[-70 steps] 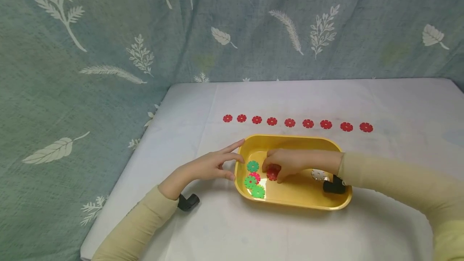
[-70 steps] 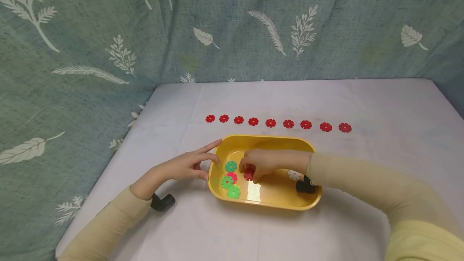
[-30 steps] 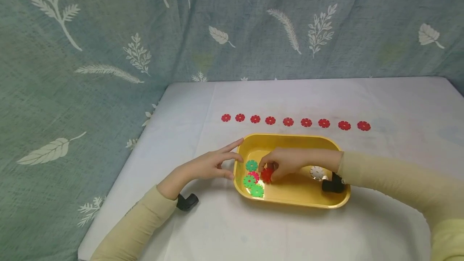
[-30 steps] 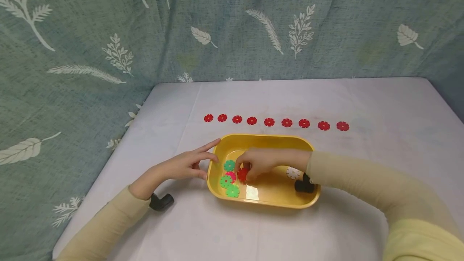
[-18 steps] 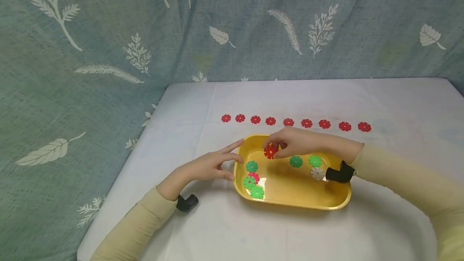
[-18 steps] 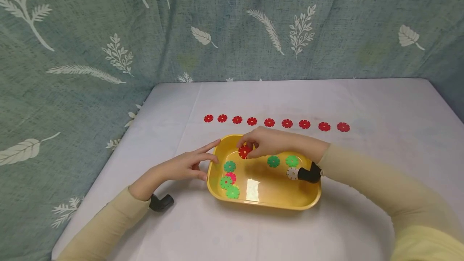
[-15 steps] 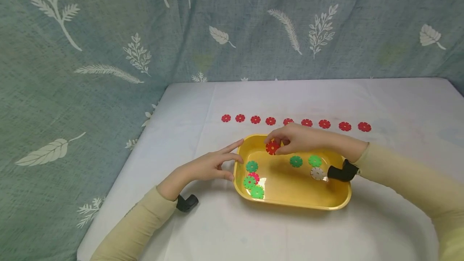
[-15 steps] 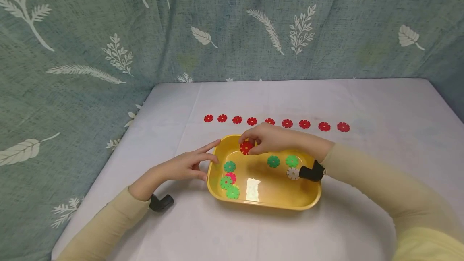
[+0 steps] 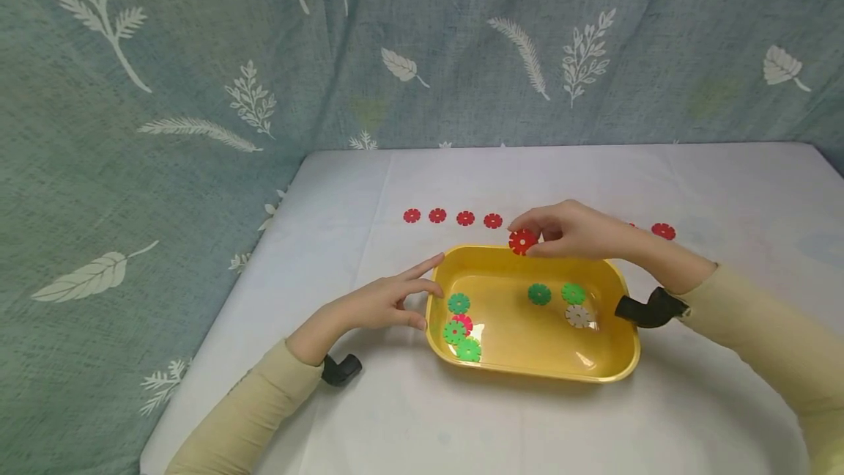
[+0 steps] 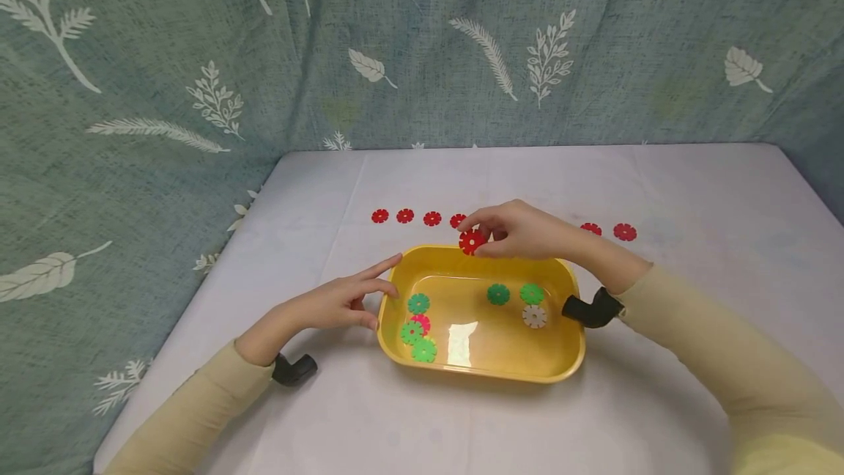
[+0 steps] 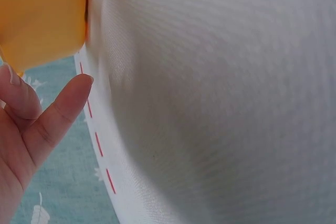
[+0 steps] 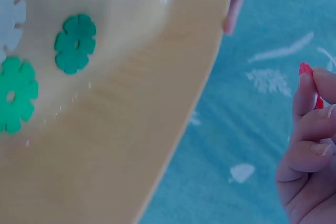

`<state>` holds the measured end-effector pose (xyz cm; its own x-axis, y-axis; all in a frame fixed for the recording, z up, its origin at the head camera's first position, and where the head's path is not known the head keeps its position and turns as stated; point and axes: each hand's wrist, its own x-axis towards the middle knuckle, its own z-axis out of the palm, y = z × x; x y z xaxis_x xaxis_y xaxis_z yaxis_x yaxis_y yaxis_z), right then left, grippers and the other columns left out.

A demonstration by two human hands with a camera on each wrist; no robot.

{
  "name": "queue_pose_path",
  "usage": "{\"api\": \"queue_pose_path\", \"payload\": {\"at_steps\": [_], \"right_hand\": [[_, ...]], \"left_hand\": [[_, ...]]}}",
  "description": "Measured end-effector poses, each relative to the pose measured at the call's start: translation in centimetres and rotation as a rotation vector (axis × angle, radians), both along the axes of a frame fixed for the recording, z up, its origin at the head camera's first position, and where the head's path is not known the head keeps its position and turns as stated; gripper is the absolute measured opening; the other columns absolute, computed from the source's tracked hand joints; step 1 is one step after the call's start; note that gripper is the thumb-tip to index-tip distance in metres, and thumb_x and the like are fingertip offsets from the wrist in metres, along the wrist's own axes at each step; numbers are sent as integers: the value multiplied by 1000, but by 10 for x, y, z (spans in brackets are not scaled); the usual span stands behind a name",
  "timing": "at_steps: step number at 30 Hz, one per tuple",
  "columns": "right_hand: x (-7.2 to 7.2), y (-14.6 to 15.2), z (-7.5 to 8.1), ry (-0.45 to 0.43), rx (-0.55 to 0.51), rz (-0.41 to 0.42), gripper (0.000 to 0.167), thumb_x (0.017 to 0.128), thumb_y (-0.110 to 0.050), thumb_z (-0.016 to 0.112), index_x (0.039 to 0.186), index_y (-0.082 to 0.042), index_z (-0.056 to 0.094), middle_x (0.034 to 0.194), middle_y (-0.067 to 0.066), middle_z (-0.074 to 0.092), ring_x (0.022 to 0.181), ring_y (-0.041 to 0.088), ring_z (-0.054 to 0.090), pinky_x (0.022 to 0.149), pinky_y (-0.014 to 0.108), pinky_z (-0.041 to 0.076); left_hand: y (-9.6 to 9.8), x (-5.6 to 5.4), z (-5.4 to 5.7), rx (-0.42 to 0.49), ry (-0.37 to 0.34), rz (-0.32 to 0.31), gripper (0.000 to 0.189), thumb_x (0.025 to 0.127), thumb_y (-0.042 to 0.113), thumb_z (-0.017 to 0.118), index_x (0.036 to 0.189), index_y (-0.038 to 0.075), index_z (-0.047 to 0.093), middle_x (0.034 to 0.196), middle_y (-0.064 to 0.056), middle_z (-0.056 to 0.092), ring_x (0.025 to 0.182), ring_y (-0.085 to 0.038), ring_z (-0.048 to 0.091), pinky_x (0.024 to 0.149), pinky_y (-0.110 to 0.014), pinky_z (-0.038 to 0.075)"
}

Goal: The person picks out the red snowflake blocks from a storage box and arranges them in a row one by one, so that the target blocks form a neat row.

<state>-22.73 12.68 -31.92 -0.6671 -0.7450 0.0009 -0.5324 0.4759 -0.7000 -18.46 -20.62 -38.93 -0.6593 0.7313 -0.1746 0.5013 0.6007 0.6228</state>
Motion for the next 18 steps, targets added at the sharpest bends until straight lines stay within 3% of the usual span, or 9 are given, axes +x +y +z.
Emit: {"api": "queue_pose_path", "payload": {"at_steps": [6, 10, 14, 18], "right_hand": [[2, 27, 5, 12, -66, -105, 34, 83, -7, 66, 116, -6, 59, 88, 4, 63, 61, 13, 50, 59, 21, 46], [4, 48, 9, 14, -50, -201, 37, 83, -10, 66, 119, -6, 56, 83, 5, 61, 56, 14, 48, 52, 24, 45], [5, 69, 10, -8, -45, -283, 40, 85, -11, 65, 123, -5, 53, 88, 9, 62, 60, 14, 52, 54, 24, 47], [8, 87, 9, -9, -37, -385, 43, 85, -10, 65, 125, -5, 51, 89, 0, 63, 67, 12, 57, 58, 24, 49]], "left_hand": [[1, 0, -1, -4, 2, 1, 48, 77, 45, 66, 119, 24, 54, 153, 11, 8, 86, -13, 52, 61, -20, 42], [1, 0, -1, -6, 10, -3, 49, 77, 46, 65, 120, 24, 54, 154, 11, 8, 74, -12, 51, 60, -20, 41], [1, 0, -2, -6, 12, 1, 48, 77, 46, 65, 119, 25, 53, 154, 11, 8, 68, -11, 49, 60, -20, 41], [0, 0, -2, -7, 12, 6, 48, 77, 46, 65, 118, 26, 53, 153, 12, 8, 63, -11, 46, 59, -20, 41]]}}
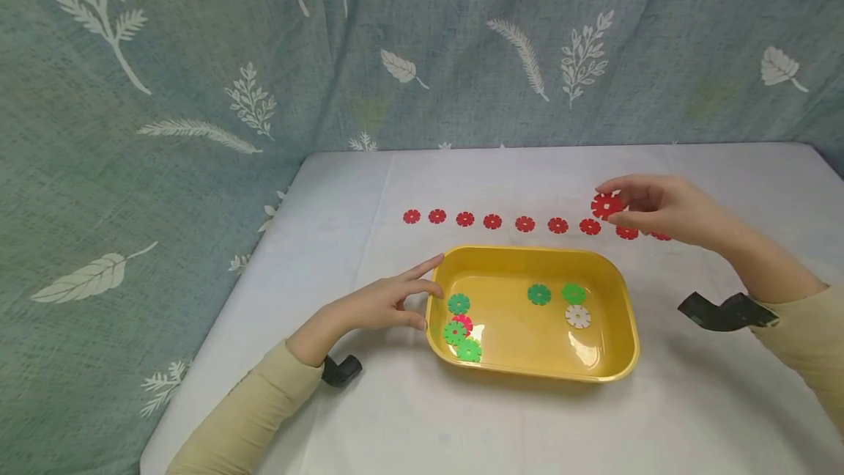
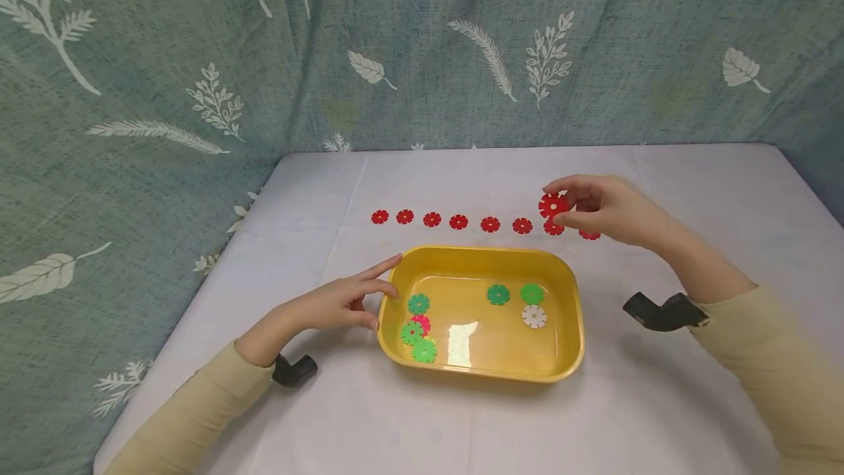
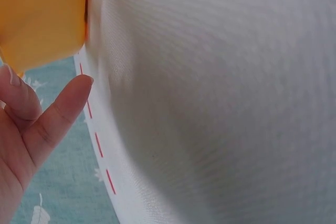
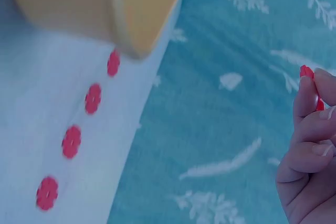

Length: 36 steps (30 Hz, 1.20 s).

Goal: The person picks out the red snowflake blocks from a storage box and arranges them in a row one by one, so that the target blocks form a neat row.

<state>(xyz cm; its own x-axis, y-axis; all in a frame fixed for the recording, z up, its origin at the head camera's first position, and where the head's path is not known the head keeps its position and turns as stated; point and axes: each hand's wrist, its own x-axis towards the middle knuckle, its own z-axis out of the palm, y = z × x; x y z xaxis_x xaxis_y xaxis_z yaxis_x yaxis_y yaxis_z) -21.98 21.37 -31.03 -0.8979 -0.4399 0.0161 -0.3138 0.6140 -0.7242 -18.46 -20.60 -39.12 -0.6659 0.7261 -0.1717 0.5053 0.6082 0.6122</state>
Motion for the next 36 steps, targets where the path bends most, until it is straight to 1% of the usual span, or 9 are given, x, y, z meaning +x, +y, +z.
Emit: {"api": "queue_pose_path", "payload": {"at_steps": [6, 12, 15, 19, 23, 28, 30, 33, 36], "right_hand": [[2, 25, -6, 2, 2, -121, 43, 85, -13, 65, 125, -6, 50, 82, -11, 61, 65, 13, 57, 59, 23, 48], [1, 50, -16, 1, 42, -249, 47, 86, -24, 65, 126, -7, 48, 81, -19, 58, 66, 12, 54, 57, 22, 46], [2, 60, -20, 3, 63, -305, 51, 87, -32, 63, 128, -6, 46, 80, -22, 54, 66, 12, 51, 57, 22, 47], [2, 76, -31, 5, 77, -362, 54, 88, -34, 61, 129, -5, 43, 74, -25, 50, 64, 14, 49, 56, 21, 47], [-6, 99, -53, 5, 51, -388, 57, 87, -33, 61, 132, -4, 41, 77, -10, 54, 61, 19, 47, 54, 24, 46], [-21, 131, -87, -45, 33, -445, 59, 85, -39, 62, 137, -21, 40, 79, -7, 56, 61, 16, 50, 52, 32, 45], [-21, 134, -88, -73, 22, -457, 61, 85, -41, 61, 139, -21, 37, 77, -9, 55, 61, 14, 50, 53, 32, 44], [-17, 131, -82, -96, 28, -451, 65, 88, -40, 57, 140, -10, 33, 76, -3, 55, 62, 16, 48, 55, 28, 43], [-21, 139, -92, -100, 48, -486, 68, 86, -45, 57, 141, -12, 33, 79, -3, 55, 64, 16, 48, 56, 28, 42]], "left_hand": [[0, 0, 0, 0, 1, 3, 48, 77, 45, 66, 119, 25, 54, 153, 12, 7, 63, -11, 46, 59, -20, 40], [1, 1, 1, -3, 9, 2, 47, 77, 45, 66, 118, 25, 53, 153, 12, 8, 61, -12, 44, 59, -20, 39], [1, 1, 1, 3, 9, 1, 47, 77, 45, 66, 118, 25, 53, 153, 12, 8, 67, -12, 48, 59, -20, 40], [1, 1, 2, 10, 3, 2, 47, 77, 44, 66, 118, 25, 54, 153, 11, 8, 84, -14, 53, 60, -20, 40], [1, 2, 2, 9, -1, 2, 47, 77, 44, 66, 118, 24, 54, 153, 11, 8, 88, -15, 53, 60, -20, 40], [1, 2, 2, 5, 1, 2, 47, 78, 44, 66, 119, 24, 54, 153, 11, 9, 79, -14, 53, 60, -20, 41], [1, 2, 2, 5, 3, 3, 47, 78, 44, 66, 118, 24, 54, 153, 12, 9, 81, -14, 53, 60, -20, 41], [1, 2, 3, 6, 0, 5, 47, 77, 44, 66, 118, 24, 54, 153, 12, 9, 90, -14, 52, 60, -20, 41], [1, 2, 3, 8, -2, 6, 47, 77, 44, 67, 117, 24, 54, 153, 12, 9, 98, -15, 50, 60, -20, 41]]}}
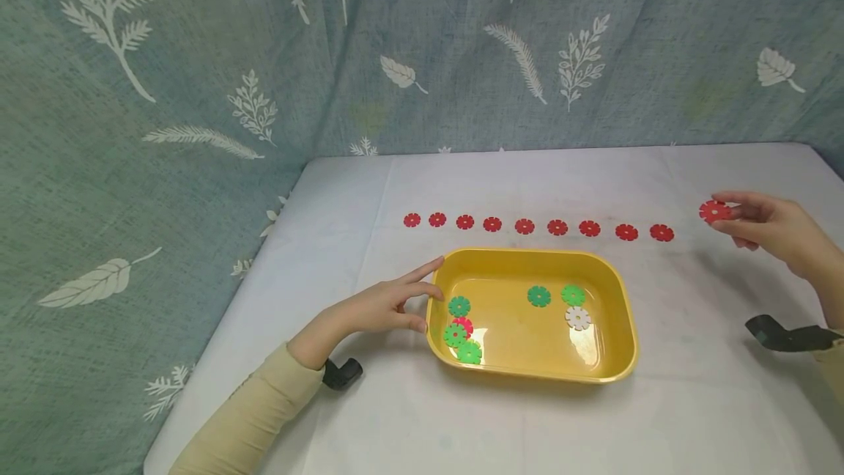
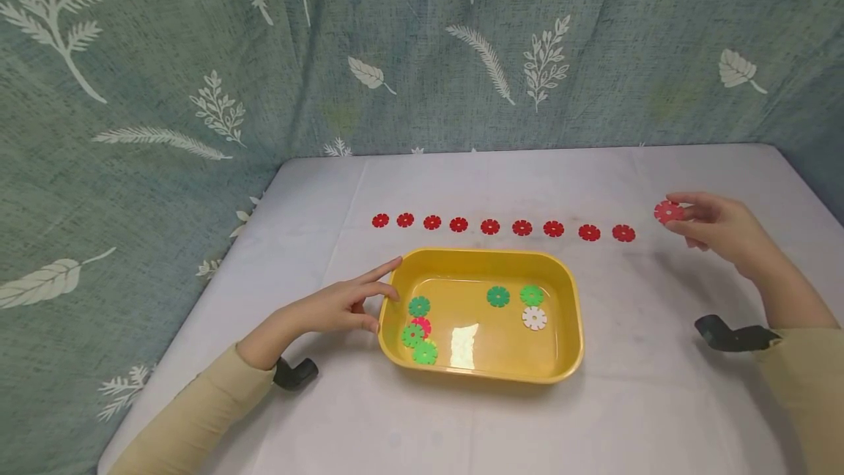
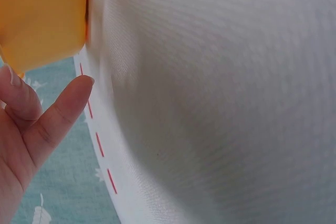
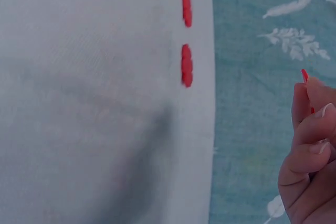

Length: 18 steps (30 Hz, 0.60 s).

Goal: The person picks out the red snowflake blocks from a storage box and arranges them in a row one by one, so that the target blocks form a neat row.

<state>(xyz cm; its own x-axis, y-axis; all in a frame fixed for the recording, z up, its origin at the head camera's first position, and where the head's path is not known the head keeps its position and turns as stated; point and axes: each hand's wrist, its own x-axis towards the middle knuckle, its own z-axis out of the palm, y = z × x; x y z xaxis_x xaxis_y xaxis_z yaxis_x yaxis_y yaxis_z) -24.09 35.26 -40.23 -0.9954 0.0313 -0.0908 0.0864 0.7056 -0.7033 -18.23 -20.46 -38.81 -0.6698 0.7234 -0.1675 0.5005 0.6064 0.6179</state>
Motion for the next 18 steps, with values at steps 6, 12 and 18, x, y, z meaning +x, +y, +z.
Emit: {"api": "queue_pose_path", "payload": {"at_steps": [6, 12, 18], "right_hand": [[-21, 31, -39, 19, 41, -13, 70, 80, -58, 57, 137, -21, 39, 85, -5, 52, 67, 17, 48, 55, 25, 43], [-9, 9, -13, -90, 51, 42, 69, 87, -43, 58, 135, 2, 35, 103, 22, 51, 69, 17, 48, 56, 25, 44], [-11, 4, -10, -178, 56, 92, 61, 88, -25, 60, 132, 8, 33, 112, 32, 44, 73, 17, 48, 56, 23, 43]], "left_hand": [[0, 0, 0, 2, 6, -3, 47, 77, 44, 67, 117, 23, 54, 153, 11, 9, 99, -15, 50, 60, -20, 41], [0, 0, 0, 0, 10, -5, 47, 78, 44, 66, 118, 23, 54, 153, 11, 9, 88, -15, 53, 61, -21, 42], [0, 0, -1, -2, 1, 4, 47, 77, 44, 66, 118, 24, 54, 153, 11, 9, 98, -15, 51, 62, -21, 43]]}}
